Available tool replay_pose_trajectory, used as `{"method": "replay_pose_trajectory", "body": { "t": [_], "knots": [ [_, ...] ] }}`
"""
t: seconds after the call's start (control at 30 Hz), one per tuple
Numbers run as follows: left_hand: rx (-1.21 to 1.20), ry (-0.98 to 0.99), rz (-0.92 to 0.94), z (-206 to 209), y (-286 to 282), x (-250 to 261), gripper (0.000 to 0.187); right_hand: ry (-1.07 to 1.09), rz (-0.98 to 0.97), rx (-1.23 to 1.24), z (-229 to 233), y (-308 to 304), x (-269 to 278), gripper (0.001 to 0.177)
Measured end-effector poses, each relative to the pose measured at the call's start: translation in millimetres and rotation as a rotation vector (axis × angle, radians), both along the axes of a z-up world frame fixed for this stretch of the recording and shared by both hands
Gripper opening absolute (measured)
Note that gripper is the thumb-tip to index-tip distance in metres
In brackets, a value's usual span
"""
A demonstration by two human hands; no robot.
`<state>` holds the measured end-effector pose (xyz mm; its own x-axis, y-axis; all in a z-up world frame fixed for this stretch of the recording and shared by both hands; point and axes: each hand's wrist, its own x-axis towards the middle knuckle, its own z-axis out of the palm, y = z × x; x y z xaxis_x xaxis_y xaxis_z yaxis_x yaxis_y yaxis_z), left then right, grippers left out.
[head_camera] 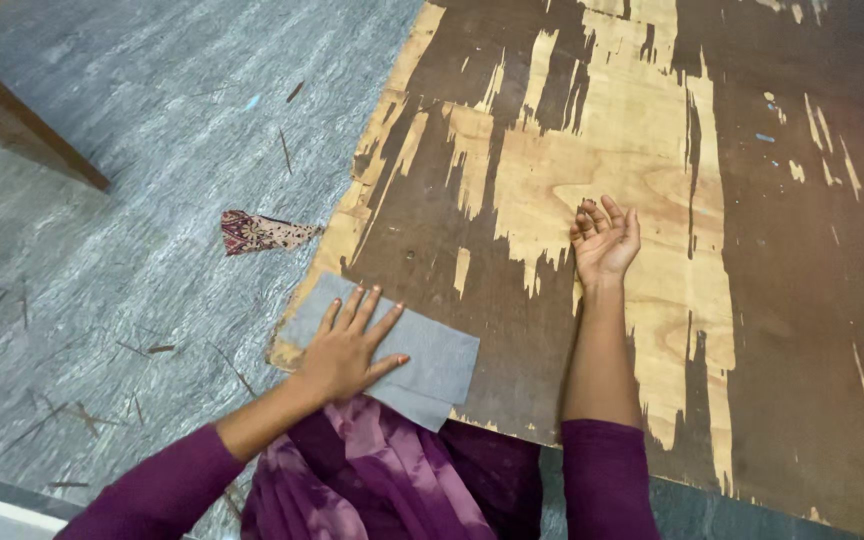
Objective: The person sands a large wooden board using a sanding block held in the right hand, moving it back and forth across the surface. The left hand occasionally rests on the board for stability.
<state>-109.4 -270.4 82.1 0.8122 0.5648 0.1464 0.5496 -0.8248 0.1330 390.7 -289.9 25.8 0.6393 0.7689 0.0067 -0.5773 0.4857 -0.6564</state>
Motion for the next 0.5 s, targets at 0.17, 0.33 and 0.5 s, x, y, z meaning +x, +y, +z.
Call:
{"method": "replay_pose_trajectory", "body": {
  "t": [0.17, 0.33, 0.5],
  "knots": [
    [0.006, 0.000, 0.057, -13, 91, 73, 0.085, -0.006, -0.010, -0.018, 3, 1, 2, 0.061],
    [-0.040, -0.056, 0.337, -24, 133, 166, 0.084, -0.004, -0.004, -0.008, 3, 2, 3, 0.059],
    [-0.078, 0.010, 0.029, -33, 45, 205, 0.084, 0.019, 0.011, -0.002, 6, 2, 4, 0.059]
  ]
}}
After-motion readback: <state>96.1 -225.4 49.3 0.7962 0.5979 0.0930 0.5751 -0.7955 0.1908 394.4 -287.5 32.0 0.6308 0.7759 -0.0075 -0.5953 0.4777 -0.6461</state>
